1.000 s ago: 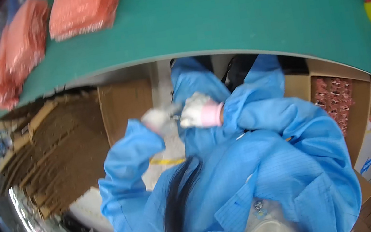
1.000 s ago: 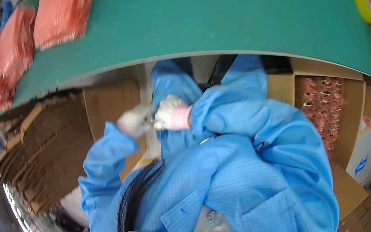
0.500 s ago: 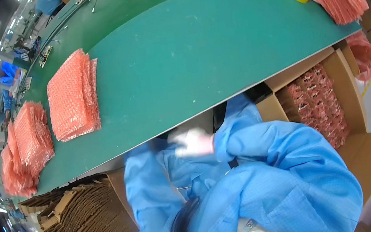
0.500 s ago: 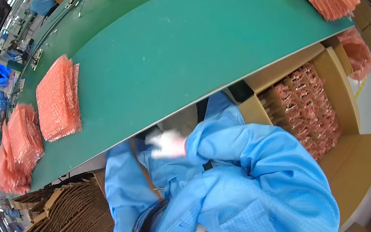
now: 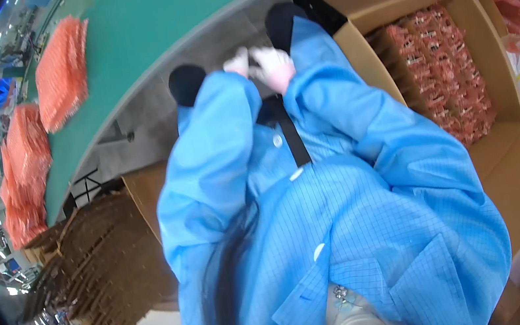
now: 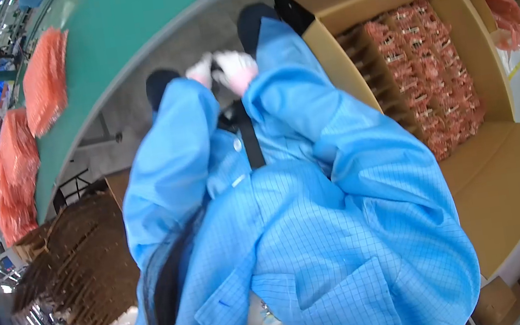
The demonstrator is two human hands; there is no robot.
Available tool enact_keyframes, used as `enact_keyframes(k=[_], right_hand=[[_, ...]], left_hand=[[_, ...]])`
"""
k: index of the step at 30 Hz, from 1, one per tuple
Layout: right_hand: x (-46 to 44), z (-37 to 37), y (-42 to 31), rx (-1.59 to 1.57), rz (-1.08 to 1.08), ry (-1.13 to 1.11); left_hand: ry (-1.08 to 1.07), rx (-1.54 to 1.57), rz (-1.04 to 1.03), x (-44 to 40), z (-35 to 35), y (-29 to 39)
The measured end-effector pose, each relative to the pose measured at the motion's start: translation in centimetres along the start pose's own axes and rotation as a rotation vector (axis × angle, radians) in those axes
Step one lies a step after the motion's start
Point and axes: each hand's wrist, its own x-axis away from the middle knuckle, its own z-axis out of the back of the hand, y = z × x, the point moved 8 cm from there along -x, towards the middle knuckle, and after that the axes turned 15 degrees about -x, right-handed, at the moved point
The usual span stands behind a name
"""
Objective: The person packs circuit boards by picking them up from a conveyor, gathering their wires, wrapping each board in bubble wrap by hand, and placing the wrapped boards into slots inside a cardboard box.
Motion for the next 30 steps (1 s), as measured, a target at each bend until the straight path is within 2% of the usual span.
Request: enact_keyframes(k=[2,5,6,8,9,12,13,15,20,22,26,30], right_hand=[[0.3,0.9,-0.8,0.062,0.024,-0.039],[0.5,3.0,-1.1,-0.016,0.008,0.041],[0.4,4.4,-1.1,-0.087,-0.047,0.096],[-0.7,7.1,-0.1,-0.092,-0.102,0.305],[-1.5,7.8,-0.2,-0.075,-0.127,0.310],[-3.5,9.0,-1.9,-0.040,-0.164,0.279],[-4.1,8.6,-2.4,-0.010,-0.187,0.213],[-5.0,7.7,-2.7,0.059,-0.268,0.108],[-6.2,6.8,-1.5,-0.050,-0.287,0.167],[-6.7,7.0,-2.3,-0.023,-0.250,0.153],[-8.0,6.8,-1.9,0.021,-0.311,0.113],[-7.4,6.3,-2.5,-0.041,-0.294,0.152]], left_hand=[[0.063,-0.040,-0.062,0.1,0.3,0.6],[-0.018,0.458,0.293,2.0,2.2,0.9],[-0.007,0.767,0.460,2.9,2.0,1.2],[-0.053,1.114,0.297,1.4,1.6,1.6],[0.025,1.191,0.268,4.4,4.5,4.1],[0.061,1.107,0.180,4.9,6.7,2.6],[0.090,1.129,0.232,5.3,6.9,2.1],[0.049,1.101,0.207,6.3,7.1,1.7],[-0.059,0.965,0.158,7.5,6.4,1.0],[-0.081,0.961,0.176,7.8,6.4,1.0],[-0.103,0.905,0.208,7.6,6.1,0.3],[-0.126,0.933,0.251,6.8,5.5,-0.1]])
